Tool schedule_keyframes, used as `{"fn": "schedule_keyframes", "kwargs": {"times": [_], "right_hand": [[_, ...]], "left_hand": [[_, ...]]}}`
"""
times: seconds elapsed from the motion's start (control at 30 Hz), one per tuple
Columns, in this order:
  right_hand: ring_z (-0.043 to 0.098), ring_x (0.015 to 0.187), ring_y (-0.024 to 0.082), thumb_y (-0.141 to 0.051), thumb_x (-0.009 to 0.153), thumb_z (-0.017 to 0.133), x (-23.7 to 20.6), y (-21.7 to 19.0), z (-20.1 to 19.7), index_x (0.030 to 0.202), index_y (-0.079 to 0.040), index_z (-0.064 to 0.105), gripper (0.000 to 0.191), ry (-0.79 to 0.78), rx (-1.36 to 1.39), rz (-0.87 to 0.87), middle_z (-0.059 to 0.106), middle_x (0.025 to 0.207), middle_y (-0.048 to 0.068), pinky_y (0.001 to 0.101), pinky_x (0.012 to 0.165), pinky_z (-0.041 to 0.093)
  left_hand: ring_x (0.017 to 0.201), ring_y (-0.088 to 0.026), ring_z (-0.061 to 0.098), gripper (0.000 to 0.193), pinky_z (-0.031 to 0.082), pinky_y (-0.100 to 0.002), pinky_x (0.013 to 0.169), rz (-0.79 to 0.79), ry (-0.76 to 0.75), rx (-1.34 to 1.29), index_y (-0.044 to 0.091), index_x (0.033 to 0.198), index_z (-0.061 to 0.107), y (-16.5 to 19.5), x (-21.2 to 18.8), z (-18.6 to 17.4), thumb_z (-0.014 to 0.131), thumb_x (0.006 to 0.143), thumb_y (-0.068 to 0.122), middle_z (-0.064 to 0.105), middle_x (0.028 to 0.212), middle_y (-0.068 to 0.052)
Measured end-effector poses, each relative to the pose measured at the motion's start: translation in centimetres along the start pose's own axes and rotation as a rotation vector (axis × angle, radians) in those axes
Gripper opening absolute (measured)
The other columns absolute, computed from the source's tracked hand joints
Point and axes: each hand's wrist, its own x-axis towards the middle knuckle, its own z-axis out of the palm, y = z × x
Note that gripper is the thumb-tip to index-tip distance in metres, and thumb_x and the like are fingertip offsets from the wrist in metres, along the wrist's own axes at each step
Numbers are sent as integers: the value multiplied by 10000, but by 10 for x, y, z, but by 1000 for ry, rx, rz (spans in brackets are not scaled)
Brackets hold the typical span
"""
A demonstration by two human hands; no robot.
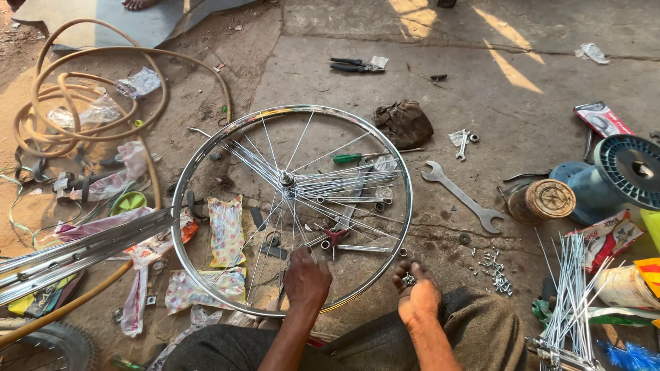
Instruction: The person assembles a bicycle wheel by inserting spokes into the hub and rim, then tightening the nipples with a spoke wrench. The person works on the ground in an outdoor repair area.
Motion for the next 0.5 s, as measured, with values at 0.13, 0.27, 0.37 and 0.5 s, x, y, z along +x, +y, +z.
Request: {"fn": "schedule_keyframes", "kwargs": {"times": [0.13, 0.27, 0.37, 0.5], "right_hand": [[666, 808, 219, -94, 1033, 476, -6, -6, 14, 1142, -75, 631, 190, 1, 19, -6, 692, 974, 108, 361, 696, 562], [668, 820, 222, -68, 1034, 479, -15, -13, 22, 1158, -41, 631, 198, 4, -25, -22, 696, 987, 121, 363, 718, 562], [664, 819, 220, -69, 1033, 480, -18, -15, 25, 1166, -48, 615, 191, 17, -39, -17, 693, 990, 122, 364, 727, 560], [652, 798, 211, -75, 1029, 483, -12, -13, 31, 1170, -50, 620, 198, 38, -40, 1, 690, 972, 118, 365, 713, 555]], "left_hand": [[652, -216, 692, 301, 596, -421, 646, -516, -445, -544, -2, 1007, 681, 32, 38, -2, 635, 995, 295, 745, 828, -133], [620, -209, 687, 267, 607, -350, 527, -783, -265, -947, -26, 1074, 588, 46, 91, 23, 636, 995, 225, 713, 836, -160], [633, -214, 708, 177, 619, -335, 519, -843, -33, -1245, -37, 1083, 570, 44, 121, 48, 600, 949, 74, 709, 851, -160], [643, -200, 724, 184, 633, -323, 502, -931, 174, -1445, -57, 1082, 602, 44, 148, 66, 598, 902, -19, 725, 882, -115]]}}
